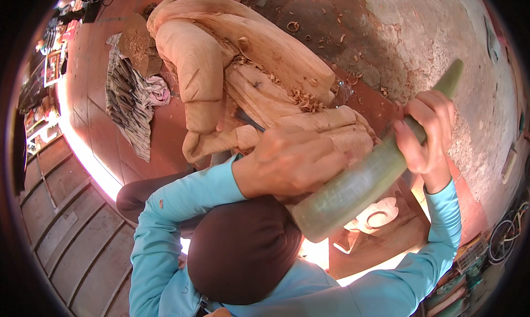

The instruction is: The person carves a wooden sculpture using a chisel and mallet. They repeatedly strike the chisel to shape the wood, focusing on the lower section of the figure.

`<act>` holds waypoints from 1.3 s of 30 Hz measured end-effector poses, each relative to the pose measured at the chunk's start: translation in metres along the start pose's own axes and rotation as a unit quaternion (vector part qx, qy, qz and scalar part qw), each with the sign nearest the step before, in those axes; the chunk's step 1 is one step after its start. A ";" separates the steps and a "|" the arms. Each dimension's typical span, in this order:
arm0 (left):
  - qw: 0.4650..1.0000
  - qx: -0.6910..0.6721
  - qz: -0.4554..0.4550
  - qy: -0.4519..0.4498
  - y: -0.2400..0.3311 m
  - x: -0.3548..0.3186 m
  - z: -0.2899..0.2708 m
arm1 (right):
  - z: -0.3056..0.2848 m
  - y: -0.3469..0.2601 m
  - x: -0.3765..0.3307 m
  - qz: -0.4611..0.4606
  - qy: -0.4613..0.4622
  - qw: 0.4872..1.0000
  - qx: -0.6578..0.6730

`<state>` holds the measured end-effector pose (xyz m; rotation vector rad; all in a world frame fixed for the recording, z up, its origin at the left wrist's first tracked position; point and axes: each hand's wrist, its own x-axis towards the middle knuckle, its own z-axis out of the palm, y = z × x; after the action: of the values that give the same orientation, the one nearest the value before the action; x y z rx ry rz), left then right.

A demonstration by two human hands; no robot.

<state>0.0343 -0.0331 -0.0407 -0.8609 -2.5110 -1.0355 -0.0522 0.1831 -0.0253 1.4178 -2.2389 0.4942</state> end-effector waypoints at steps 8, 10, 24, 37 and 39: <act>0.999 -0.031 0.041 0.002 -0.007 -0.006 0.000 | -0.001 0.001 -0.003 -0.001 0.025 0.999 0.031; 0.999 -0.031 0.042 -0.005 -0.007 -0.007 0.000 | -0.005 0.002 -0.004 -0.021 0.035 0.999 0.019; 0.997 -0.007 0.067 -0.044 -0.008 -0.004 -0.011 | -0.011 0.003 -0.012 -0.006 0.019 0.998 0.052; 0.995 -0.025 0.086 -0.047 -0.005 -0.008 -0.019 | 0.006 0.010 -0.010 -0.057 0.090 0.994 0.034; 0.995 -0.057 0.073 -0.037 -0.005 -0.008 -0.018 | 0.010 0.009 -0.010 -0.036 0.118 0.989 0.077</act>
<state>0.0383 -0.0528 -0.0345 -1.1175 -2.4249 -1.1245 -0.0580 0.1890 -0.0399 1.4263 -1.9911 0.7826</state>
